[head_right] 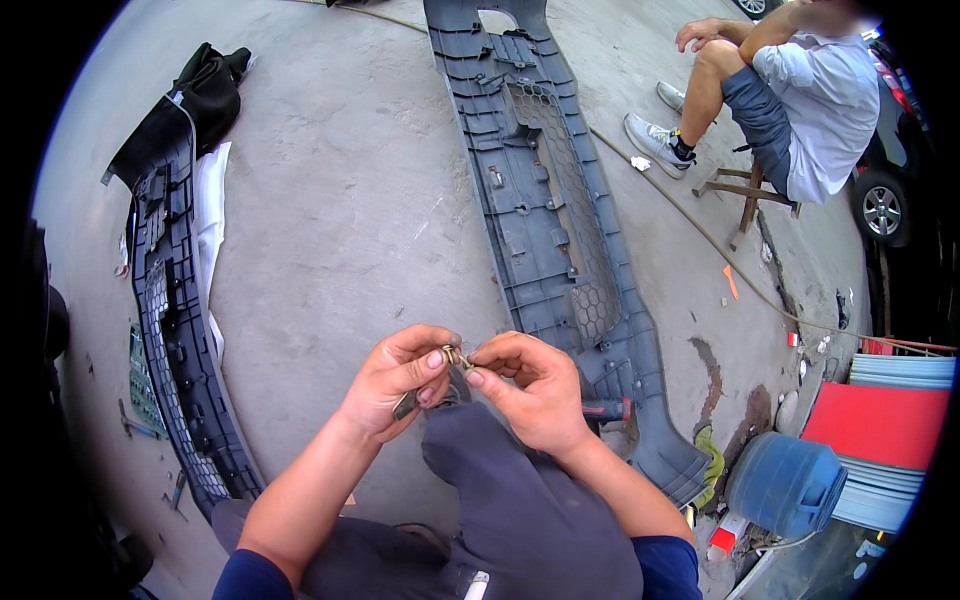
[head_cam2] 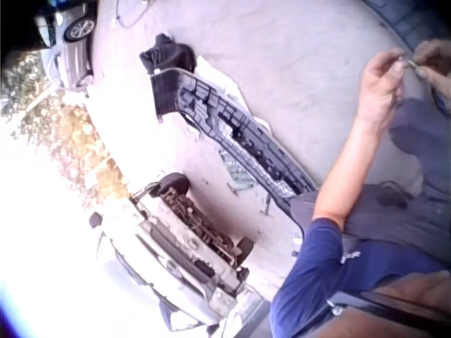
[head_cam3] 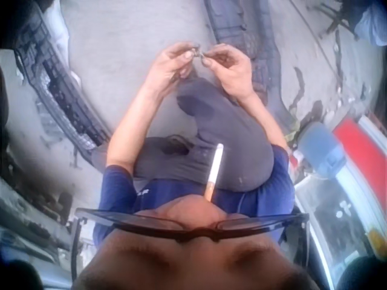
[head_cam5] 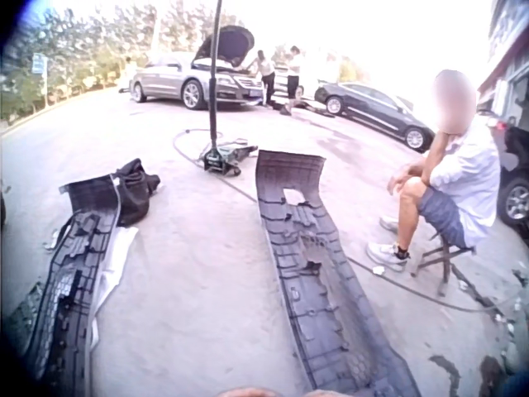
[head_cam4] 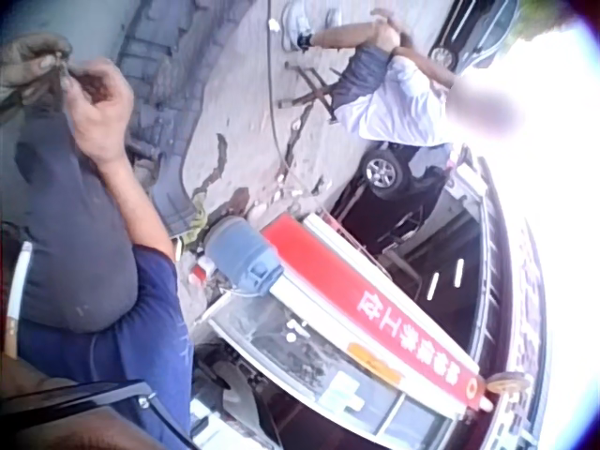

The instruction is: The person works on a detached car bumper placed on the ground. They use a cordless drill to remove fasteners and then attach a small metal bracket to the bumper's interior frame.

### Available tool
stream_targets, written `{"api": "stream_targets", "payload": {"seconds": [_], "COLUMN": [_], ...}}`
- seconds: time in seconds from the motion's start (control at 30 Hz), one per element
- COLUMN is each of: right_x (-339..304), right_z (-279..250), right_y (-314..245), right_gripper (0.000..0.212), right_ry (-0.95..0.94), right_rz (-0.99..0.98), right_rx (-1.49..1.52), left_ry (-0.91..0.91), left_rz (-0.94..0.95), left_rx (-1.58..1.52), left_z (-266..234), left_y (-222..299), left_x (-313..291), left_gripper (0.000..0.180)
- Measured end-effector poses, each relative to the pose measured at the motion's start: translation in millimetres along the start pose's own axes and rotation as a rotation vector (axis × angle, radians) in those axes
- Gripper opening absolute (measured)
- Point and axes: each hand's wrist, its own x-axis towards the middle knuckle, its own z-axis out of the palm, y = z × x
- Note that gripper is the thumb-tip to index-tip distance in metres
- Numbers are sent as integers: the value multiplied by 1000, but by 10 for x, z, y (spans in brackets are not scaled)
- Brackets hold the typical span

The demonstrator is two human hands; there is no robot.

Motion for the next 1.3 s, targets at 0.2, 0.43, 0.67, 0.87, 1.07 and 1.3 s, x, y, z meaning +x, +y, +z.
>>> {"api": "stream_targets", "payload": {"seconds": [0.2, 0.43, 0.67, 0.87, 1.07, 1.3], "right_x": [76, 455, 237, 49, -1318, -4055], "right_z": [213, 963, 2200, 4243, 6004, 6632], "right_y": [12, -40, -275, -995, 302, 2054], "right_gripper": [16, 18, 15, 15, 14, 11], "right_ry": [-31, -255, -466, -1163, -1905, -2088], "right_rz": [-15, -70, -88, -375, -275, 55], "right_rx": [16, -130, -271, -647, -627, -350], "left_ry": [-8, 138, 383, 652, 969, 1420], "left_rz": [45, 161, 199, 364, 735, 771], "left_rx": [22, 102, 577, 723, 1262, 1365], "left_z": [-71, -402, -375, 130, 449, 937], "left_y": [132, 701, 1358, 817, -138, -611], "left_x": [-97, -867, -3423, -5086, -5746, -6416], "left_gripper": [23, 21, 24, 18, 12, 21]}}
